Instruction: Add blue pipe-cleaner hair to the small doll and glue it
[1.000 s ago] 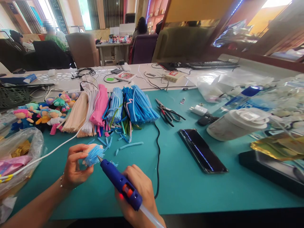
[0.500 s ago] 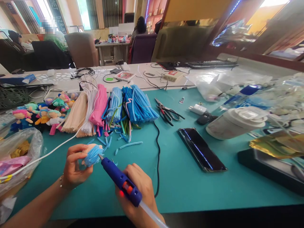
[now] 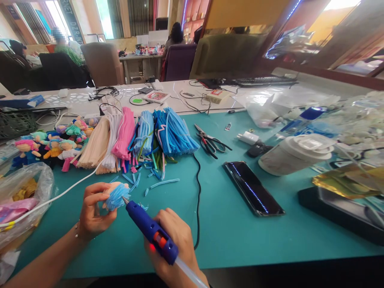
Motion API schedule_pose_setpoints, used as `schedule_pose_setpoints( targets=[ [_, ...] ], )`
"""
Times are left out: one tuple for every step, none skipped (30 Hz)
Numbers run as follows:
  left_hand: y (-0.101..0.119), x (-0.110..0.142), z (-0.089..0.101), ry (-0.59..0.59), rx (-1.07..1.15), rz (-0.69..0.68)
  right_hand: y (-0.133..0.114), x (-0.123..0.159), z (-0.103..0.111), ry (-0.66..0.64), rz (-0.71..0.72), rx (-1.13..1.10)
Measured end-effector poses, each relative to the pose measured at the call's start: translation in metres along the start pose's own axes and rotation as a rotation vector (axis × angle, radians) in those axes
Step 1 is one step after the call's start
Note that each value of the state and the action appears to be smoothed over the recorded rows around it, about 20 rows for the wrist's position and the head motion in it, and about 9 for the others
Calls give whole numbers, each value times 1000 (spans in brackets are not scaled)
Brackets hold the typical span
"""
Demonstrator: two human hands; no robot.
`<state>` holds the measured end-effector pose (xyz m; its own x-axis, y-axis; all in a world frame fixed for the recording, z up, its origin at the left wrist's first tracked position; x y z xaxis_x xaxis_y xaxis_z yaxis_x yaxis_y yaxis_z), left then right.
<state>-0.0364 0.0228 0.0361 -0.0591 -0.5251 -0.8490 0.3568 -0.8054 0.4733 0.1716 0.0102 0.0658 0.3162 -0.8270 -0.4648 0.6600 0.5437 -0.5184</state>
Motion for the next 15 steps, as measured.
schedule_pose_setpoints(
  targets=[
    [0, 0, 0, 2, 2, -3, 0, 0, 0, 0, -3, -3],
    [0, 0, 0, 3, 4, -3, -1, 0, 0, 0, -5, -7],
    [0, 0, 0, 3, 6, -2, -2, 0, 1, 4, -1, -12],
    [0, 0, 0, 1, 9, 0, -2, 0, 1, 8, 1, -15],
    [0, 0, 0, -2, 11, 1, -3, 0, 2, 11, 7, -18],
    [0, 0, 0, -5, 12, 2, -4, 0, 2, 12, 12, -20],
    [-1, 1, 0, -8, 12, 2, -4, 0, 2, 11, 18, -22],
    [0, 1, 0, -11, 12, -1, -5, 1, 1, 6, 21, -23],
    [0, 0, 0, -14, 10, -5, -5, 1, 0, 1, 25, -26],
    [0, 0, 0, -15, 7, -9, -6, 2, 0, -5, 31, -29],
    [0, 0, 0, -15, 2, -11, -6, 2, -1, -9, 41, -30],
    [1, 0, 0, -15, -4, -10, -7, 3, -2, -13, 50, -30],
    [1, -1, 0, -13, -9, -8, -7, 3, -2, -15, 60, -31],
    [1, -1, 0, -11, -14, -6, -8, 3, -3, -17, 66, -32],
    [1, -1, 0, -9, -18, -4, -8, 3, -3, -18, 70, -34]
  ],
)
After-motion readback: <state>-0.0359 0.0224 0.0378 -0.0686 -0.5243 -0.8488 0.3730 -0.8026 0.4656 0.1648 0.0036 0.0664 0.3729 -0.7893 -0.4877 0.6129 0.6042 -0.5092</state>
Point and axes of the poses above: each hand's wrist, its own x-axis away from the middle knuckle, its own z-axis out of the back of the hand, y = z × x, the point moved 5 cm from there along -x, towards the middle knuckle, and after that the axes turned 14 degrees about x, right-handed, at the moved point
